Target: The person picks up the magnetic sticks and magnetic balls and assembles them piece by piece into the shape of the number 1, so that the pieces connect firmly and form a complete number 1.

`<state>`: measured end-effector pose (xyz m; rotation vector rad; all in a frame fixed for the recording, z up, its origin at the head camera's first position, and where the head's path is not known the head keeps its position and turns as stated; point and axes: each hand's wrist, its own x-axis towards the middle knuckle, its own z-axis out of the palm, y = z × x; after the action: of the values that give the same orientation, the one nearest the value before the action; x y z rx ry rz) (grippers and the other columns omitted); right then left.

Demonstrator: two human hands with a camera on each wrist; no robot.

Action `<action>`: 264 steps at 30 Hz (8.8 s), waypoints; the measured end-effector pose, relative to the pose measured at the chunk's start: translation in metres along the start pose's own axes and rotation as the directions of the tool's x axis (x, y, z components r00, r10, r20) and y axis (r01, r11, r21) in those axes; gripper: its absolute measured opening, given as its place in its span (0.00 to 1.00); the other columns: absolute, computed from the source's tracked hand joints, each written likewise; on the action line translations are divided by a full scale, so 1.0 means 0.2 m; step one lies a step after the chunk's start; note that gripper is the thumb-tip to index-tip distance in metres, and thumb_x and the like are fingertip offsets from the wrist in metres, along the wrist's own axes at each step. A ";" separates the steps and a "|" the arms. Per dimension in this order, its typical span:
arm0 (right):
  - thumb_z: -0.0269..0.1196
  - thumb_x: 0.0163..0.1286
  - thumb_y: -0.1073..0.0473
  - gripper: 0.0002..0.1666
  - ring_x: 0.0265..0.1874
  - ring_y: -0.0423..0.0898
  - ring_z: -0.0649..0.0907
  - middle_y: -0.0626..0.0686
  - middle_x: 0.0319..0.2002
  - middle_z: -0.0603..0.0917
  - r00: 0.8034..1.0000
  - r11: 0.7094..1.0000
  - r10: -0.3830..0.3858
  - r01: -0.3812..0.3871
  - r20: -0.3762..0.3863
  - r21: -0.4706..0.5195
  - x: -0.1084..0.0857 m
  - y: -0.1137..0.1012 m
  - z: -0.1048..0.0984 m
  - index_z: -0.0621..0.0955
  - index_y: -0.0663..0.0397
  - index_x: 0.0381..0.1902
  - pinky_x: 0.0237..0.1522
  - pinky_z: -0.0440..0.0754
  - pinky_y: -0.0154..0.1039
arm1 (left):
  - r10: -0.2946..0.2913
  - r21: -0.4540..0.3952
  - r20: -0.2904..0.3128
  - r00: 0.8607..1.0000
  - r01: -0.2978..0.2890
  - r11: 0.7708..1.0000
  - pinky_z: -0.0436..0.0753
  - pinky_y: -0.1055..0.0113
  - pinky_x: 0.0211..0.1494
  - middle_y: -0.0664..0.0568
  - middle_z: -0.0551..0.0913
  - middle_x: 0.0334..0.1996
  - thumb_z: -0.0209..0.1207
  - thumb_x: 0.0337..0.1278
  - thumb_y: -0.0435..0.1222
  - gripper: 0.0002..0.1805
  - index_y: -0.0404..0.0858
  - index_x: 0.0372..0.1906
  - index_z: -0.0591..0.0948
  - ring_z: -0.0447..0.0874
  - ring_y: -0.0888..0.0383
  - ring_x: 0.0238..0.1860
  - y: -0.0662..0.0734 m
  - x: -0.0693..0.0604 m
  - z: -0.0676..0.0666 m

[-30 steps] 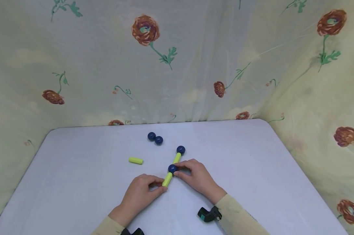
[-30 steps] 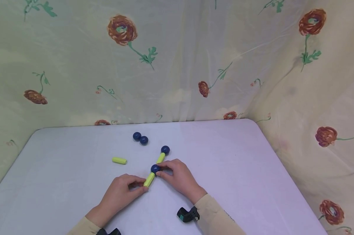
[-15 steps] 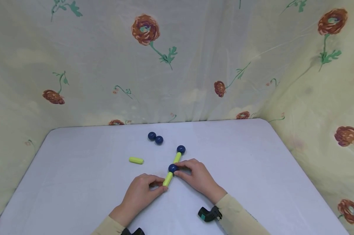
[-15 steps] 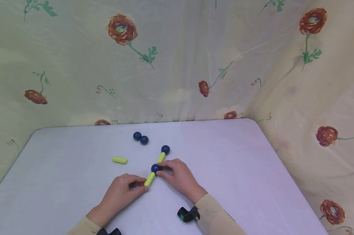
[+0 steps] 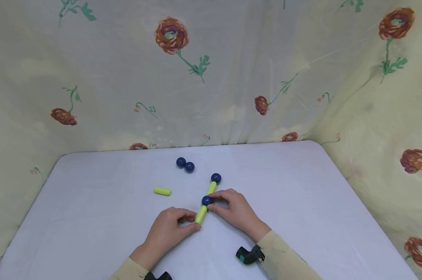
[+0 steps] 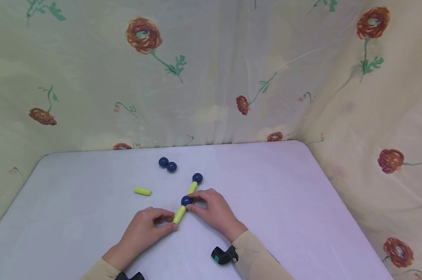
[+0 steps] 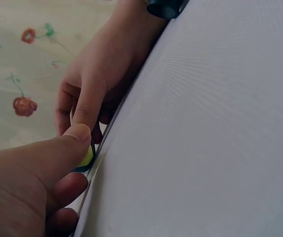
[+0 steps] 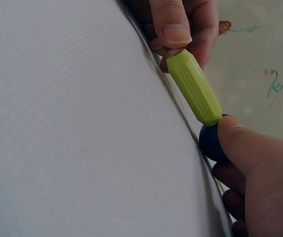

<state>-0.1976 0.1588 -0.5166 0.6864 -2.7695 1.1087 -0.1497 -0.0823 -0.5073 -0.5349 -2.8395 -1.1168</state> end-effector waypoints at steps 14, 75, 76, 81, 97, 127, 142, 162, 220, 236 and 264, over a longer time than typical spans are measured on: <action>0.65 0.65 0.37 0.22 0.49 0.33 0.79 0.33 0.47 0.84 0.999 0.999 0.049 -0.049 -0.016 -0.008 0.02 0.02 0.01 0.84 0.34 0.54 0.51 0.78 0.37 | -0.124 0.016 -0.073 0.990 0.125 0.992 0.77 0.64 0.39 0.69 0.84 0.33 0.74 0.48 0.50 0.18 0.49 0.44 0.88 0.77 0.65 0.34 -0.06 0.13 -0.18; 0.65 0.67 0.41 0.23 0.47 0.33 0.78 0.34 0.48 0.83 1.000 1.000 0.016 -0.016 -0.010 0.005 0.00 0.02 0.00 0.83 0.37 0.57 0.48 0.78 0.38 | -0.166 0.053 0.089 0.982 0.162 0.985 0.75 0.51 0.57 0.50 0.83 0.51 0.68 0.60 0.45 0.25 0.43 0.60 0.79 0.81 0.51 0.51 -0.38 0.67 -0.42; 0.65 0.67 0.41 0.22 0.47 0.33 0.78 0.33 0.48 0.83 1.000 1.000 0.017 -0.017 -0.007 0.005 0.00 0.02 0.00 0.83 0.36 0.57 0.49 0.78 0.38 | -0.169 0.046 0.084 0.982 0.166 0.985 0.76 0.51 0.57 0.50 0.83 0.51 0.68 0.60 0.45 0.25 0.43 0.60 0.79 0.81 0.51 0.51 -0.38 0.66 -0.42; 0.66 0.67 0.42 0.21 0.48 0.34 0.78 0.34 0.48 0.83 1.000 1.000 0.004 -0.004 -0.015 -0.004 0.00 0.01 0.00 0.84 0.37 0.55 0.49 0.78 0.38 | -0.165 0.014 0.036 0.986 0.164 0.986 0.76 0.50 0.57 0.51 0.83 0.51 0.68 0.59 0.46 0.25 0.44 0.60 0.79 0.82 0.52 0.50 -0.35 0.59 -0.43; 0.68 0.66 0.45 0.21 0.46 0.35 0.80 0.38 0.45 0.85 0.998 0.999 -0.023 0.021 -0.055 -0.043 0.02 0.01 0.01 0.85 0.41 0.55 0.47 0.79 0.37 | -0.221 -0.107 0.036 0.975 0.224 0.969 0.82 0.57 0.45 0.52 0.84 0.48 0.71 0.55 0.45 0.25 0.47 0.59 0.81 0.83 0.55 0.46 -0.16 0.23 -0.41; 0.67 0.66 0.44 0.20 0.47 0.36 0.80 0.38 0.46 0.85 0.999 0.999 -0.009 0.007 -0.053 -0.046 0.02 0.02 0.00 0.85 0.39 0.55 0.48 0.79 0.37 | -0.269 -0.373 0.097 0.958 0.285 0.883 0.82 0.66 0.41 0.53 0.82 0.50 0.72 0.53 0.39 0.22 0.48 0.55 0.82 0.84 0.61 0.39 -0.09 0.01 -0.16; 0.68 0.66 0.44 0.20 0.48 0.34 0.79 0.37 0.46 0.85 0.999 0.999 0.035 -0.036 -0.036 -0.037 0.02 0.01 0.00 0.85 0.37 0.55 0.49 0.78 0.36 | -0.164 -0.219 0.130 0.978 0.190 0.957 0.77 0.66 0.34 0.65 0.83 0.35 0.72 0.49 0.54 0.20 0.52 0.46 0.83 0.80 0.65 0.31 -0.08 -0.02 -0.09; 0.68 0.66 0.44 0.20 0.49 0.35 0.80 0.37 0.46 0.85 0.999 1.000 0.015 -0.017 -0.044 -0.027 0.03 0.01 0.02 0.85 0.37 0.55 0.50 0.78 0.37 | -0.031 -0.099 0.076 0.997 0.039 0.994 0.75 0.70 0.29 0.71 0.78 0.29 0.69 0.48 0.61 0.21 0.54 0.43 0.85 0.74 0.68 0.25 -0.05 -0.06 -0.06; 0.68 0.66 0.45 0.17 0.48 0.36 0.81 0.36 0.46 0.85 1.000 1.000 0.011 -0.011 0.011 -0.012 0.08 0.01 -0.03 0.85 0.40 0.51 0.52 0.78 0.40 | -0.014 0.042 0.011 1.000 0.013 0.999 0.72 0.72 0.30 0.69 0.82 0.34 0.65 0.51 0.62 0.25 0.51 0.47 0.87 0.71 0.69 0.26 0.01 -0.03 0.01; 0.67 0.67 0.43 0.21 0.48 0.37 0.81 0.37 0.45 0.85 0.999 0.999 -0.055 0.055 -0.003 0.003 0.12 0.06 -0.01 0.82 0.38 0.56 0.51 0.78 0.43 | -0.029 0.088 -0.031 0.999 0.032 0.996 0.75 0.65 0.44 0.67 0.84 0.40 0.64 0.53 0.63 0.25 0.50 0.48 0.87 0.73 0.67 0.40 0.01 -0.03 0.02; 0.67 0.68 0.47 0.19 0.46 0.37 0.81 0.39 0.47 0.85 0.996 0.999 0.049 -0.050 -0.076 -0.016 0.15 0.05 0.00 0.84 0.41 0.56 0.46 0.79 0.40 | -0.180 -0.055 -0.070 0.981 0.176 0.983 0.77 0.63 0.40 0.67 0.82 0.33 0.69 0.54 0.54 0.20 0.48 0.48 0.86 0.77 0.66 0.34 -0.04 0.03 -0.11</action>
<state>-0.2293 0.1538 -0.5157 0.5644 -2.7436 1.0931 -0.1599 -0.1019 -0.4952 -0.2384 -2.8478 -1.2084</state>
